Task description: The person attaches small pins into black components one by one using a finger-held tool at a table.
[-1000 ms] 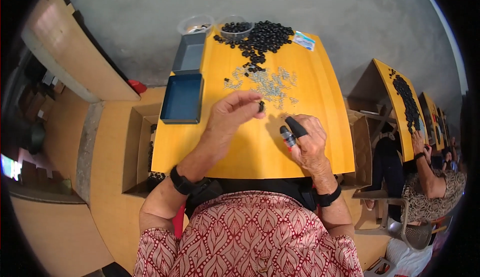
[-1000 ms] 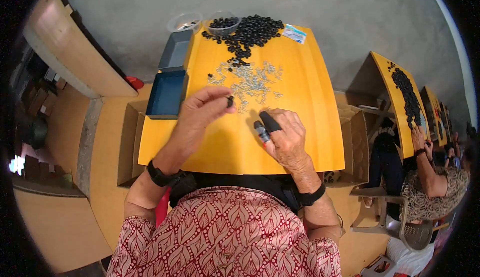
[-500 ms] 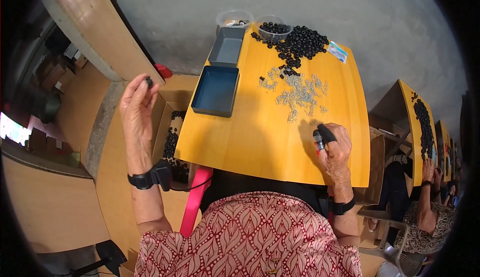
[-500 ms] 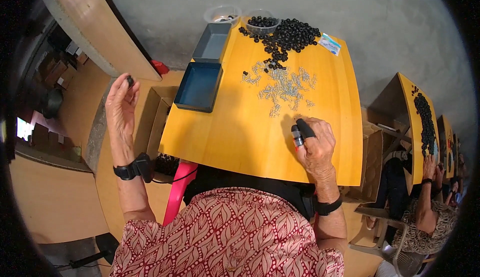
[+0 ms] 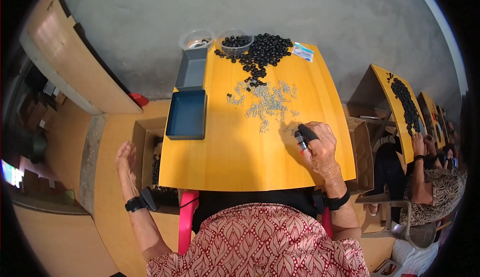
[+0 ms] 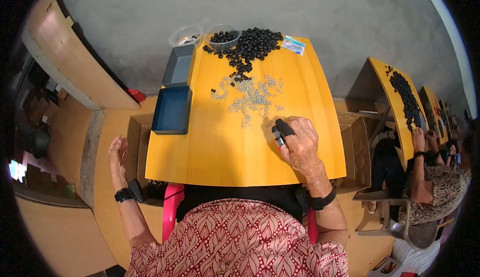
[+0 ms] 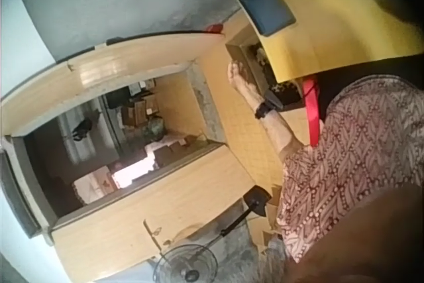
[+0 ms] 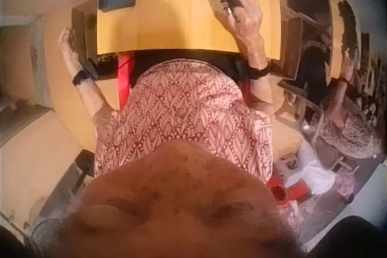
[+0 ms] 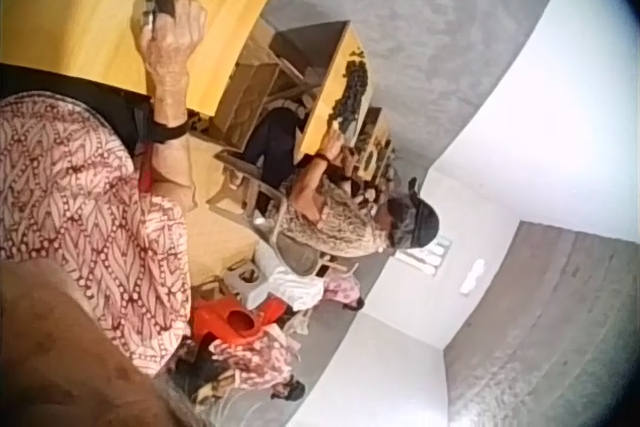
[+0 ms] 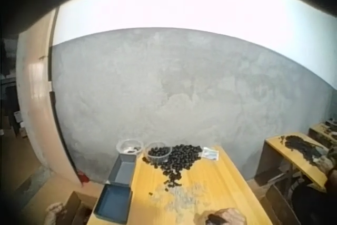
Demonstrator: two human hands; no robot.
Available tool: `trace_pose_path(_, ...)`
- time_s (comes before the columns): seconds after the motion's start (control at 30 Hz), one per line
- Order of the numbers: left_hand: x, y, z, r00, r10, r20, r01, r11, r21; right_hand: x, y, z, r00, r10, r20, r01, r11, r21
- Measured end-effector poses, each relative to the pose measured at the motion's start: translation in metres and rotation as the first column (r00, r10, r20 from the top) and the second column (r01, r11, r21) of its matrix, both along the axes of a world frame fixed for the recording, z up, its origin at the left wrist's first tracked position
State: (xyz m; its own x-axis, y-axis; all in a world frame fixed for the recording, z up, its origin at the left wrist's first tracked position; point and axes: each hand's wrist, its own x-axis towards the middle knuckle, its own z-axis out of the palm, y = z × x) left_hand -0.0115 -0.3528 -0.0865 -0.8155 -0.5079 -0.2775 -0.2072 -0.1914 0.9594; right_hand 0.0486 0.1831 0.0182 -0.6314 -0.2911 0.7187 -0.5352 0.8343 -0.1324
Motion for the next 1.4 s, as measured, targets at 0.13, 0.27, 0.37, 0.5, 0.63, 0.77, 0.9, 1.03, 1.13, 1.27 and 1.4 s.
trace_pose_path(0.13,-0.002,0.018,0.029,0.987,-0.065,-0.146,0.075,0.995,0.061,0.005,0.012,0.008,1.0,-0.03,0.004,0.03,0.999,0.024)
trace_pose_path(0.27,0.009,0.074,0.087,0.943,-0.154,-0.294,0.194,0.974,0.114,0.013,0.026,0.01,0.997,-0.069,0.017,0.069,0.997,0.031)
trace_pose_path(0.37,0.011,0.108,0.115,0.895,-0.238,-0.377,0.311,0.939,0.145,0.015,0.035,0.014,0.995,-0.097,-0.01,0.097,0.994,0.05)
trace_pose_path(0.5,0.012,0.135,0.131,0.827,-0.38,-0.415,0.464,0.878,0.121,0.028,0.052,0.02,0.99,-0.142,-0.016,0.143,0.986,0.083)
trace_pose_path(0.63,0.007,0.154,0.131,0.793,-0.449,-0.413,0.54,0.831,0.135,0.042,0.07,0.022,0.968,-0.245,-0.051,0.247,0.968,0.048)
trace_pose_path(0.77,0.002,0.165,0.128,0.776,-0.506,-0.375,0.582,0.804,0.12,0.045,0.088,0.018,0.952,-0.287,-0.103,0.29,0.957,0.014)
trace_pose_path(0.9,0.001,0.168,0.134,0.789,-0.522,-0.325,0.578,0.81,0.103,0.039,0.1,0.025,0.937,-0.32,-0.142,0.319,0.947,-0.027)
trace_pose_path(1.03,-0.002,0.169,0.138,0.769,-0.548,-0.33,0.597,0.799,0.064,0.029,0.115,0.04,0.906,-0.362,-0.219,0.358,0.932,-0.063)
trace_pose_path(1.13,-0.002,0.167,0.138,0.772,-0.559,-0.303,0.592,0.805,0.023,0.022,0.134,0.038,0.882,-0.394,-0.26,0.382,0.919,-0.096)
trace_pose_path(1.27,-0.007,0.159,0.146,0.763,-0.573,-0.299,0.593,0.804,-0.028,0.034,0.165,0.051,0.879,-0.428,-0.209,0.464,0.868,0.176)
trace_pose_path(1.4,-0.008,0.131,0.145,0.805,-0.525,-0.277,0.523,0.848,-0.086,0.033,0.178,0.055,0.9,-0.387,-0.198,0.429,0.867,0.255)
